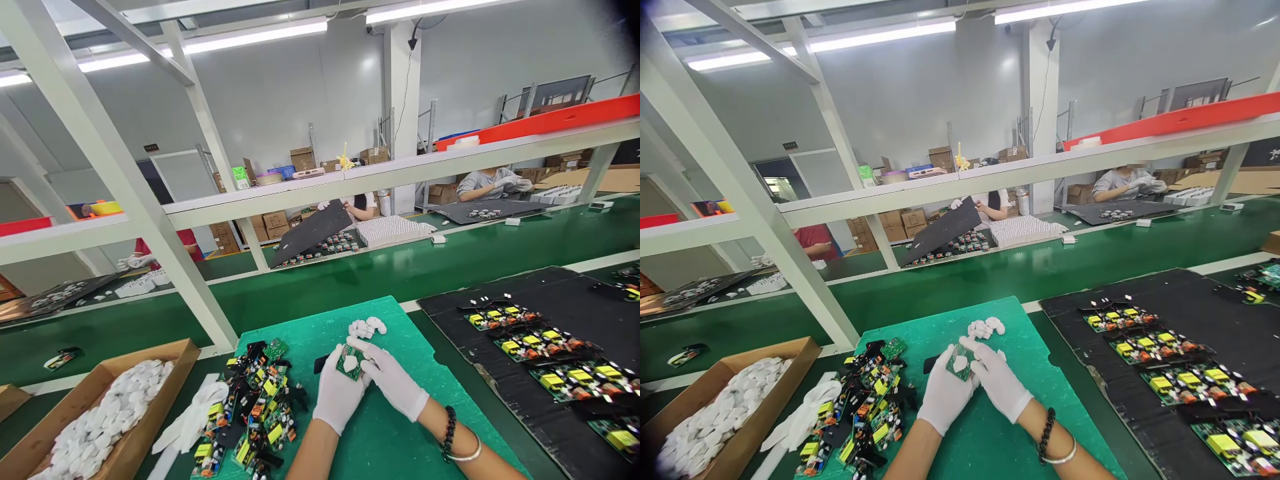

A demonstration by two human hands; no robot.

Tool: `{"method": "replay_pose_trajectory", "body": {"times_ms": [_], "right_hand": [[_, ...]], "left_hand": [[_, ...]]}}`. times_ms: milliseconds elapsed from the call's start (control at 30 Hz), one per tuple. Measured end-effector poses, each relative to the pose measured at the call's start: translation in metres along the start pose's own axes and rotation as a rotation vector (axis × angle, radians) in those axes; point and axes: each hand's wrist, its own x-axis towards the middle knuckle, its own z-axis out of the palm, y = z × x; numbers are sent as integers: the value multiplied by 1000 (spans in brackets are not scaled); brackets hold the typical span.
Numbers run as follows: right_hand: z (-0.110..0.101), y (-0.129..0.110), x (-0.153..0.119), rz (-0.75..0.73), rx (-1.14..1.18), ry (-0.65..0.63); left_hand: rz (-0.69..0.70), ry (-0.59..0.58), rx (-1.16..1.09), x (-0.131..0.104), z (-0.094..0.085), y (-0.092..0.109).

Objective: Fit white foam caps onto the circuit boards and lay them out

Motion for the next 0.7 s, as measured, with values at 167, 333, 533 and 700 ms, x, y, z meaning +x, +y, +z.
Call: {"method": "replay_pose_trajectory", "body": {"times_ms": [167, 333, 533, 700], "right_hand": [[0, -1, 0, 34, 85, -54], [7, 2, 0, 7, 64, 69], [9, 5, -1, 12, -127, 89], [8, -1, -2, -1, -181, 141]], "left_hand": [[7, -14, -48, -3, 0, -2], [-74, -21, -81, -5, 7, -8], [-91, -30, -8, -1, 3, -14], [23, 48, 192, 1, 0, -12]]}}
